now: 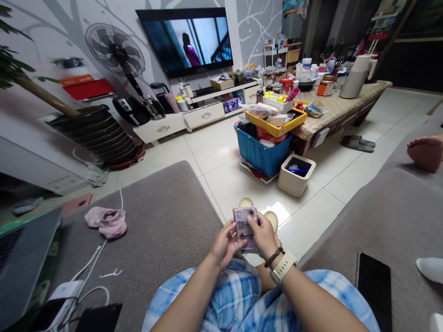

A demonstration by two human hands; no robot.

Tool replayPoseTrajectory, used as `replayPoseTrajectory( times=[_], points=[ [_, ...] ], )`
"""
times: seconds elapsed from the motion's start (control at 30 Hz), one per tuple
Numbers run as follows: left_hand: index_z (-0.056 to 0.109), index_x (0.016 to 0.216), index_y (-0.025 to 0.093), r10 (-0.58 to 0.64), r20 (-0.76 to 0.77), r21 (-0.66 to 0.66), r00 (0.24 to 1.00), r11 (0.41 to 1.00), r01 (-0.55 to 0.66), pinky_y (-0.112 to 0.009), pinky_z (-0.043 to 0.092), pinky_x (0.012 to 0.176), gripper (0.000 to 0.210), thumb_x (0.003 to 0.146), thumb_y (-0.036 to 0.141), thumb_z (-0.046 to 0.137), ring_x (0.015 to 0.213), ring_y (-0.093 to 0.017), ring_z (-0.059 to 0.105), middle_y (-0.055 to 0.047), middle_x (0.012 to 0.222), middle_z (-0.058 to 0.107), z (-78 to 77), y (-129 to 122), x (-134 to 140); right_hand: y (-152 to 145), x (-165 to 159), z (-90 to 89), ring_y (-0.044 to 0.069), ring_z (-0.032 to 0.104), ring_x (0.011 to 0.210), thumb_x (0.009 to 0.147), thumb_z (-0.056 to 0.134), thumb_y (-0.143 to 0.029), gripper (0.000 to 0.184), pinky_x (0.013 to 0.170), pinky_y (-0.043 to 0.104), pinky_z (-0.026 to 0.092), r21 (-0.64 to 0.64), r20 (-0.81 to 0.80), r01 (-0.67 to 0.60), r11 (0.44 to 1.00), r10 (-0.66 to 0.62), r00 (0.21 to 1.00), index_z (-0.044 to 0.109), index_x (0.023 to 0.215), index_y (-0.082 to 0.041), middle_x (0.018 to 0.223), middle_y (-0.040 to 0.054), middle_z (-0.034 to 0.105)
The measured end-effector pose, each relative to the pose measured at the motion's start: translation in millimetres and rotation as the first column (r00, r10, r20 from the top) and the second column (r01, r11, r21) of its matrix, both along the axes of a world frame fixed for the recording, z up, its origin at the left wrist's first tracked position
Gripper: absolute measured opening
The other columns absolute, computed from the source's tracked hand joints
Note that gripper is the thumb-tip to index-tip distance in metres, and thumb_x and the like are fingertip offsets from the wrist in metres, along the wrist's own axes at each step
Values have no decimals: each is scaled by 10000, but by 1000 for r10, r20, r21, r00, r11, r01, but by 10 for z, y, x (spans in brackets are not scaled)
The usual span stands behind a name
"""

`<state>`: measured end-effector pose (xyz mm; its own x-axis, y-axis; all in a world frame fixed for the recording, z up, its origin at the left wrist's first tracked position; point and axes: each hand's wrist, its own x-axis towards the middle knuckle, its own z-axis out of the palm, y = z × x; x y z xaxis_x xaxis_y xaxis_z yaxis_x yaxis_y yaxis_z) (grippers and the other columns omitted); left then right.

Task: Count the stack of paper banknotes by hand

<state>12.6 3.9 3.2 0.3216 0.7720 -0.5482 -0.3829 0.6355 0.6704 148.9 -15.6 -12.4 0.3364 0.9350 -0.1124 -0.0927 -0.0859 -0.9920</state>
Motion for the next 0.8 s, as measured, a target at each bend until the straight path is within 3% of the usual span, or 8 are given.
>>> replayPoseTrajectory(
  times=[0.2,0.37,0.53,0.8],
  points=[
    [640,1106,159,-56,126,-92,990,993,68,-371,577,703,290,888,350,637,827,-233,693,-118,992,717,-70,-41,4,-47,-60,-96,253,655,842,788,702,-601,509,773,354,528,-13,-159,49,999,-50,986,718,1034,-156,948,83,744],
    [654,1175,146,-56,44,0,997,998,56,-388,585,737,378,876,375,679,868,-248,711,-150,1059,742,-107,-121,20,-94,-115,-114,275,665,853,781,677,-662,559,752,368,543,10,-70,103,995,-102,992,749,1043,-174,903,92,756],
    [692,1103,99,-77,-6,41,997,996,78,-356,583,705,382,863,397,693,842,-258,725,-180,1015,758,-115,-142,66,-121,-100,-114,280,661,912,794,653,-676,547,803,373,540,46,44,122,991,-124,991,762,998,-180,954,102,756],
    [712,1062,97,-68,-30,35,997,997,69,-338,587,669,367,852,398,707,776,-233,723,-167,965,768,-69,-138,50,-150,-97,-73,255,650,800,786,651,-693,566,714,338,519,12,14,93,996,-93,996,763,977,-172,838,80,745]
  ],
)
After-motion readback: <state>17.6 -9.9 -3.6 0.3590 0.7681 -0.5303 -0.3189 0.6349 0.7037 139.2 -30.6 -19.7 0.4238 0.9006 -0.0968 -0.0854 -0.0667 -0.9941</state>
